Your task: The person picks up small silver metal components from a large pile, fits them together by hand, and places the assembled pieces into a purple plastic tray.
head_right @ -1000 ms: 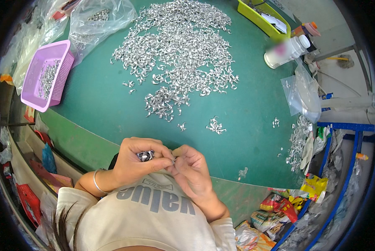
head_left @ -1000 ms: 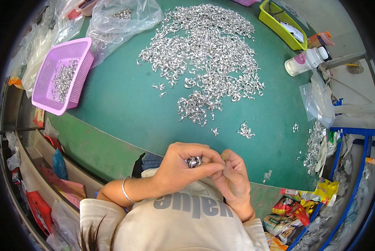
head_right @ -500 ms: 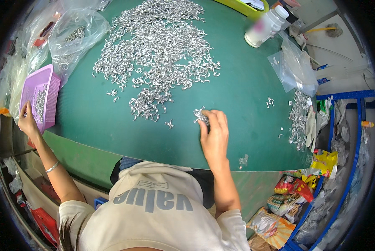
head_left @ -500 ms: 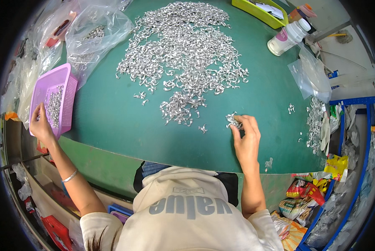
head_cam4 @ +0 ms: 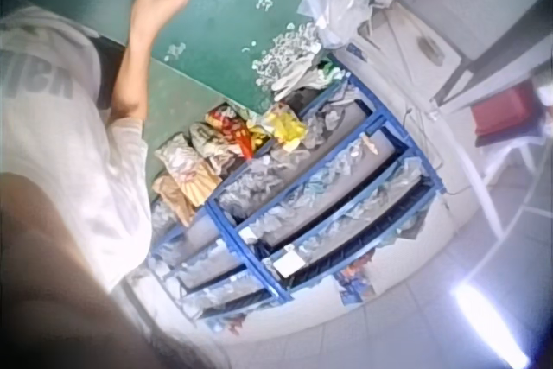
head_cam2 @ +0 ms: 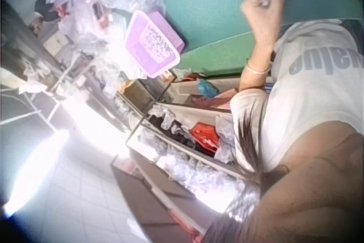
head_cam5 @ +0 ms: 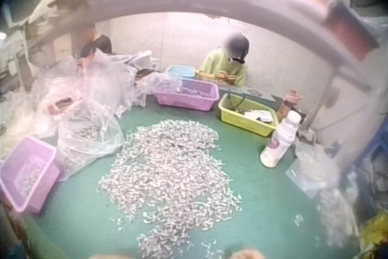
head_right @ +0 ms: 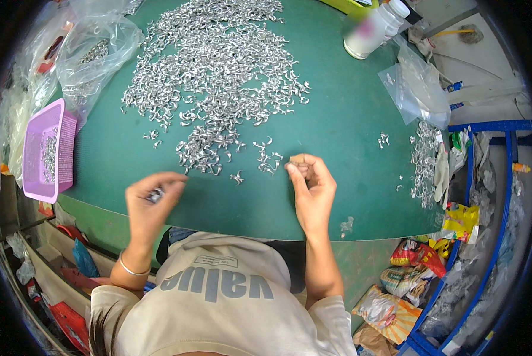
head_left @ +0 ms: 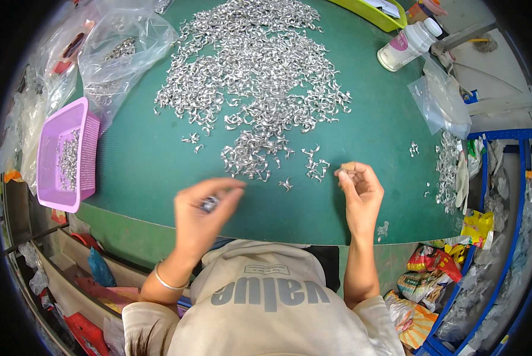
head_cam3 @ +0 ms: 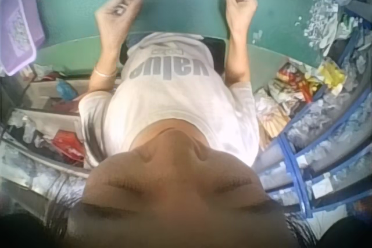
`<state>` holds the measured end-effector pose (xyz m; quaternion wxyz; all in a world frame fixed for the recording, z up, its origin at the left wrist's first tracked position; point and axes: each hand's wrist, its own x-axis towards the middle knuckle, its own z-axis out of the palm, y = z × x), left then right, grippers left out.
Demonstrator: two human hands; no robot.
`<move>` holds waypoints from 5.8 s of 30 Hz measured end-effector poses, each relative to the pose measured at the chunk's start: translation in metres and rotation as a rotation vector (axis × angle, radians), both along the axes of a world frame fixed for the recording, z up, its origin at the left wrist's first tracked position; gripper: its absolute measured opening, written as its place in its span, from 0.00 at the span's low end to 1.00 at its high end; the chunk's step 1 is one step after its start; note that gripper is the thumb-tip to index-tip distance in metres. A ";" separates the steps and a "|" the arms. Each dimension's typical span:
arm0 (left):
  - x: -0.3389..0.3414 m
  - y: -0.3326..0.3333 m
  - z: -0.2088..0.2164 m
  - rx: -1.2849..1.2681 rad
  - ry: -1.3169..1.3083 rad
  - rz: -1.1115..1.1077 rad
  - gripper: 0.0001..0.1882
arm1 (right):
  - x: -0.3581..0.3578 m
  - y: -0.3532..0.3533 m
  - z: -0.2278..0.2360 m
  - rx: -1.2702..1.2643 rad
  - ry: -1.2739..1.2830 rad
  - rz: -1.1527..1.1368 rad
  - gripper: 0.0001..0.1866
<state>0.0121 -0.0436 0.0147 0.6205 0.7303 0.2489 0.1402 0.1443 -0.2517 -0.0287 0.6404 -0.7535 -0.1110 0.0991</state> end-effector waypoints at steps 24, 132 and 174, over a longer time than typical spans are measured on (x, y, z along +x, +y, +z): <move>0.019 -0.048 0.001 -0.106 -0.144 -0.267 0.07 | -0.046 0.006 0.048 0.065 -0.007 0.274 0.10; 0.017 -0.042 0.010 -0.651 -0.051 -0.272 0.03 | -0.044 0.011 0.044 0.441 0.566 0.495 0.05; 0.011 -0.039 0.012 -0.599 -0.052 -0.365 0.06 | -0.053 0.012 0.055 0.401 0.358 0.378 0.08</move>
